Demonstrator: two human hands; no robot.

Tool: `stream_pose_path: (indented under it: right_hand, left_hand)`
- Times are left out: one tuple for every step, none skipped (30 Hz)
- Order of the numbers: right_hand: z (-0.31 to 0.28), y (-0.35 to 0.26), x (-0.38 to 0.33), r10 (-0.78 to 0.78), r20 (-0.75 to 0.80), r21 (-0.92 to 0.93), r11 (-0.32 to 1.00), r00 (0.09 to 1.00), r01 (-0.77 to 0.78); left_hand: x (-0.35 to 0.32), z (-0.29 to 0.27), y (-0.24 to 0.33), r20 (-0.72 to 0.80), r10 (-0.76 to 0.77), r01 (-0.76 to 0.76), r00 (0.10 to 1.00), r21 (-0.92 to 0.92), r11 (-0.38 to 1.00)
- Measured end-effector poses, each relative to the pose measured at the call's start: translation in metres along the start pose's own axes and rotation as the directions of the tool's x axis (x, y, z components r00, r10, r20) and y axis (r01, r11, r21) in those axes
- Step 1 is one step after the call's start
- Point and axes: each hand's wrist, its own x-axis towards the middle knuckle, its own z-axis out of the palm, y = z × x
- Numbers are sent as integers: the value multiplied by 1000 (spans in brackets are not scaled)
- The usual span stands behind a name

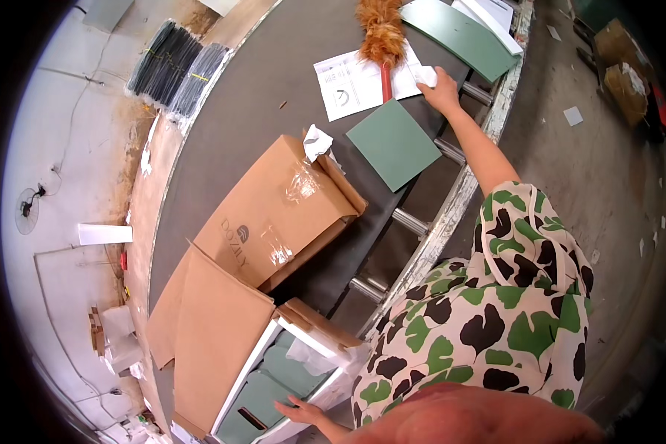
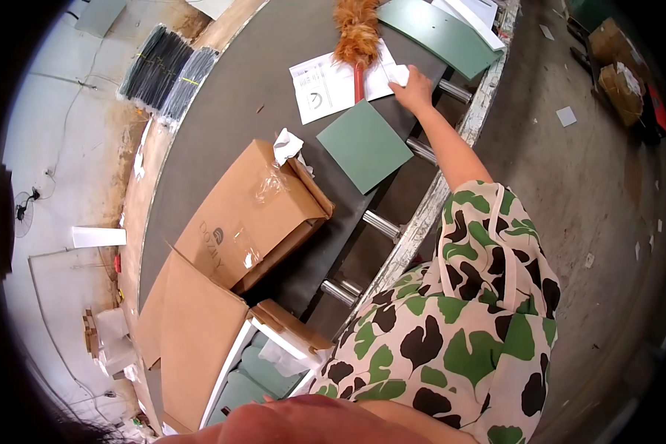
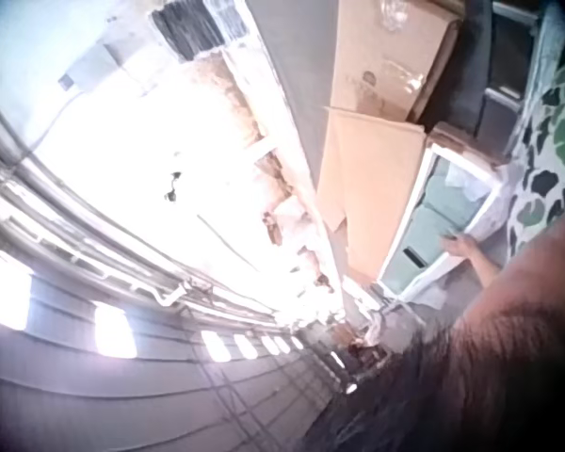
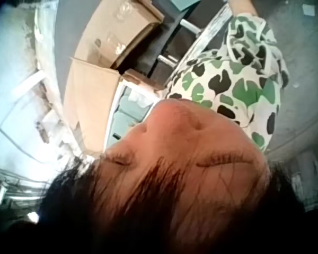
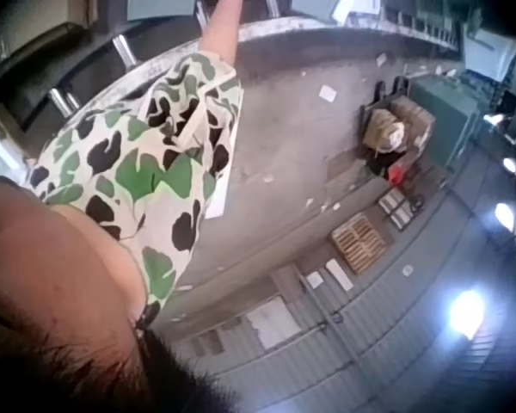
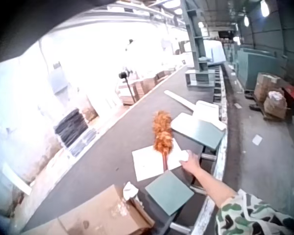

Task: The person organizes assembly components at a station by opening a packet containing screws and small metal parts, reviewing an instruction manual, and checking wooden panels in a box.

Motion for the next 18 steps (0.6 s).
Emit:
stream_pose_path:
  right_hand:
    - [8, -3, -1, -26, -48, 6, 1000, 999, 26]
    - [15, -6, -3, -49, -98, 9, 999, 994, 50]
    - [15, -3, 5, -68, -110, 43, 996, 992, 73]
    - [26, -3, 5, -76, -112, 86, 993, 991, 86]
    - [36, -3, 5, -84, -116, 128, 987, 990, 98]
    - [39, -6, 3, -107, -138, 136, 983, 985, 126]
    - [39, -5, 2, -91, -149, 125, 986, 985, 110]
    - [38, -4, -1, -77, -159, 115, 989, 984, 96]
    - [40, -5, -3, -66, -161, 108, 991, 985, 85]
    - [39, -3, -3, -119, -199, 35, 991, 973, 129]
    - [38, -1, -5, -112, -225, 26, 992, 968, 121]
    - [36, -1, -6, -111, -252, 16, 993, 961, 119]
    - [33, -1, -8, -111, -278, 7, 993, 954, 117]
    - [30, 1, -10, -132, -321, -10, 991, 938, 136]
    - [27, 0, -13, -138, -332, 15, 988, 933, 152]
    - [23, 0, -17, -144, -344, 39, 985, 928, 167]
    - [20, 0, -21, -148, -357, 63, 981, 922, 182]
    - [18, -3, -27, -165, -382, 80, 974, 909, 210]
  left_hand:
    - [1, -3, 1, -11, -1, 1, 1000, -3, 1000]
    - [3, -7, 3, -21, 0, 0, 1000, -8, 1000]
    - [-12, -4, 12, -14, -29, 28, 999, -48, 998]
    - [-16, -12, 14, -11, -50, 49, 999, -74, 996]
    - [-19, -18, 16, -7, -70, 69, 997, -100, 993]
    - [-22, -19, 16, -36, -63, 59, 997, -106, 993]
    - [-22, -19, 17, -44, -63, 58, 997, -106, 993]
    - [-22, -18, 20, -51, -64, 58, 997, -105, 993]
    - [-24, -20, 19, -61, -72, 66, 996, -97, 993]
    - [-24, -19, 14, -63, -63, 57, 996, -94, 994]
    - [-24, -15, 5, -65, -55, 49, 996, -90, 995]
    - [-26, -12, 2, -66, -53, 47, 996, -89, 995]
    - [-25, -9, -1, -67, -48, 42, 997, -78, 996]
    - [-23, -7, -4, -69, -43, 38, 997, -68, 997]
    - [-20, -5, -5, -66, -32, 29, 997, -57, 998]
    - [-18, -3, -7, -70, -41, 38, 997, -43, 998]
    - [-21, -3, -7, -77, -47, 44, 996, -39, 998]
    - [-21, -4, -7, -82, -46, 44, 996, -35, 998]
